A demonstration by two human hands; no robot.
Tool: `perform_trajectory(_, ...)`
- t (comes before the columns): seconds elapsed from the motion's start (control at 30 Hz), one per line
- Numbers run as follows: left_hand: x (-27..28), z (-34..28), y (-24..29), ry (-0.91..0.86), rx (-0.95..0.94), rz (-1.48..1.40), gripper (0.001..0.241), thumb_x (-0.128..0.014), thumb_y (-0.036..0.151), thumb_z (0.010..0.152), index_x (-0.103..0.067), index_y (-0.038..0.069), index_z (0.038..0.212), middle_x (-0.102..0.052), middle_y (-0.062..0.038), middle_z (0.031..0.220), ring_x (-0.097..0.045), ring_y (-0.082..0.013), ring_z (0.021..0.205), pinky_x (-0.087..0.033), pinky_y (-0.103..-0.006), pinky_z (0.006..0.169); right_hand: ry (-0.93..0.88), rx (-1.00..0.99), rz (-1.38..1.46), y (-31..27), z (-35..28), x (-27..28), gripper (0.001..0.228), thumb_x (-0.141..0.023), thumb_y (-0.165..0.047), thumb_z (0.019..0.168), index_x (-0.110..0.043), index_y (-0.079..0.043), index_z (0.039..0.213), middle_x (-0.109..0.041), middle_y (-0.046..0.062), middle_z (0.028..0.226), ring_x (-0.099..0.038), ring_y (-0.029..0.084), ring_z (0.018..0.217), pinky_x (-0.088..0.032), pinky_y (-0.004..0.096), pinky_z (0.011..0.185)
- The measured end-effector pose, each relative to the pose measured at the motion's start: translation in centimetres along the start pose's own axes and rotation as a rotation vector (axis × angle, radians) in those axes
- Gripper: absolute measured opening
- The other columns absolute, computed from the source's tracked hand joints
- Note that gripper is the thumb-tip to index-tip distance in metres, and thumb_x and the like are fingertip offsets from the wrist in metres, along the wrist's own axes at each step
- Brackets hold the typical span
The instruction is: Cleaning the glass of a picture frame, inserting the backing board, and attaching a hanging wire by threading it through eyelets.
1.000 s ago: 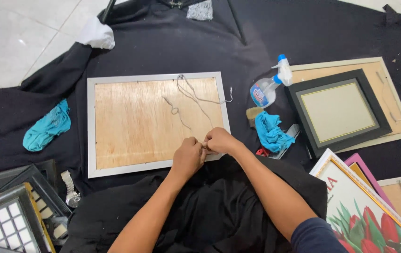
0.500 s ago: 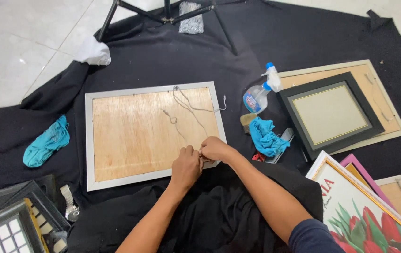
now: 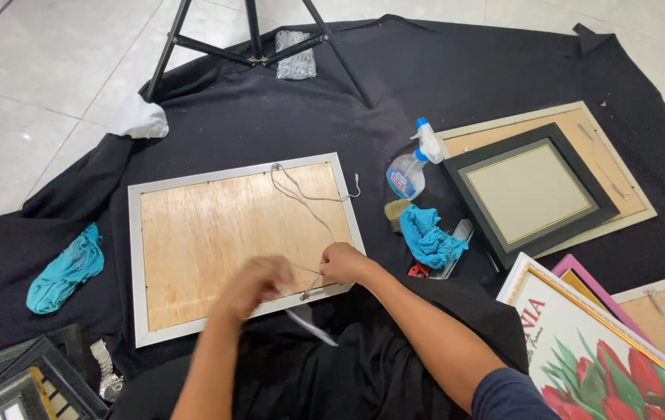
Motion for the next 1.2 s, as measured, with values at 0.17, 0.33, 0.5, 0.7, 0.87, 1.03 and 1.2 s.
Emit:
perform_trajectory(0.17, 6.9, -2.0, 6.8, 0.251, -0.293, -0.586, 0.024, -0.049, 0.036, 0.092, -0.055, 0.024, 0.112, -0.058, -0.004, 0.119, -0.065, -0.0223, 0.095, -0.055, -0.0262, 0.068, -0.003, 0.018, 0.034, -0.6, -0.1, 0.5, 0.033, -0.059, -0.018, 0.093, -0.073, 0.009, 0.107, -0.071, 0.02, 0.081, -0.071, 0.023, 0.06, -0.059, 0.035, 0.057)
perform_trajectory(0.33, 7.6, 1.5, 0.6, 0.337, -0.228, -0.129, 0.032, -0.054, 0.01, 0.1, -0.052, 0.012, 0.132, -0.06, -0.008, 0.12, -0.074, -0.0304, 0.092, -0.062, -0.0327, 0.07, -0.011, -0.024, 0.128, -2.2, -2.5, 0.9, 0.035, -0.061, -0.017, 0.092, -0.071, 0.012, 0.109, -0.069, 0.021, 0.082, -0.071, 0.024, 0.059, -0.059, 0.036, 0.058)
perform_trajectory(0.5, 0.5, 3.9, -6.7, 0.091, 0.124, 1.01, 0.04, -0.06, 0.059, 0.087, -0.085, 0.028, 0.09, -0.08, -0.005, 0.093, -0.072, -0.0362, 0.104, -0.057, -0.0453, 0.09, 0.0, -0.091, 0.275, -2.8, -4.5, 1.3, 0.029, -0.064, -0.015, 0.09, -0.071, 0.01, 0.104, -0.066, 0.017, 0.076, -0.068, 0.024, 0.058, -0.058, 0.033, 0.06)
perform_trajectory(0.7, -1.3, 4.6, -8.0, 0.125, 0.057, 0.678, 0.026, -0.078, 0.046, 0.083, -0.08, 0.035, 0.106, -0.079, 0.011, 0.097, -0.074, -0.0132, 0.102, -0.057, -0.0296, 0.086, 0.011, -0.096, 0.301, -4.2, -5.6, 2.0, 0.023, -0.065, -0.011, 0.089, -0.073, 0.009, 0.098, -0.061, 0.013, 0.065, -0.067, 0.022, 0.053, -0.058, 0.031, 0.056)
perform_trajectory(0.87, -2.5, 3.1, -5.7, 0.148, -0.002, 0.485, 0.032, -0.079, 0.035, 0.084, -0.078, 0.014, 0.109, -0.079, -0.01, 0.1, -0.073, -0.0284, 0.103, -0.056, -0.039, 0.087, 0.006, -0.089, 0.351, -4.0, -5.4, 2.0, 0.02, -0.067, -0.01, 0.088, -0.075, 0.007, 0.096, -0.063, 0.014, 0.064, -0.069, 0.025, 0.056, -0.058, 0.032, 0.058)
perform_trajectory(1.03, -2.9, 2.1, -4.0, 0.172, -0.019, 0.457, 0.033, -0.082, 0.038, 0.084, -0.078, 0.014, 0.106, -0.079, -0.01, 0.098, -0.074, -0.0283, 0.101, -0.056, -0.0389, 0.085, 0.012, -0.087, 0.378, -3.8, -5.2, 1.9, 0.018, -0.066, -0.009, 0.087, -0.075, 0.006, 0.093, -0.064, 0.014, 0.062, -0.07, 0.025, 0.056, -0.058, 0.031, 0.059)
perform_trajectory(1.2, -3.2, 2.0, -2.8, 0.181, -0.036, 0.542, 0.027, -0.076, 0.031, 0.088, -0.077, 0.01, 0.105, -0.079, -0.015, 0.096, -0.075, -0.0342, 0.098, -0.057, -0.0417, 0.081, -0.002, -0.097, 0.426, -3.8, -5.3, 1.8, 0.015, -0.067, -0.008, 0.087, -0.076, 0.004, 0.087, -0.065, 0.014, 0.061, -0.071, 0.025, 0.057, -0.06, 0.032, 0.058)
Point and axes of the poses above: each hand's wrist, its own z-axis towards the middle knuckle, its own x-axis out of the back of the hand, y = z × x, the point moved 10 cm from there along z, towards the middle knuckle
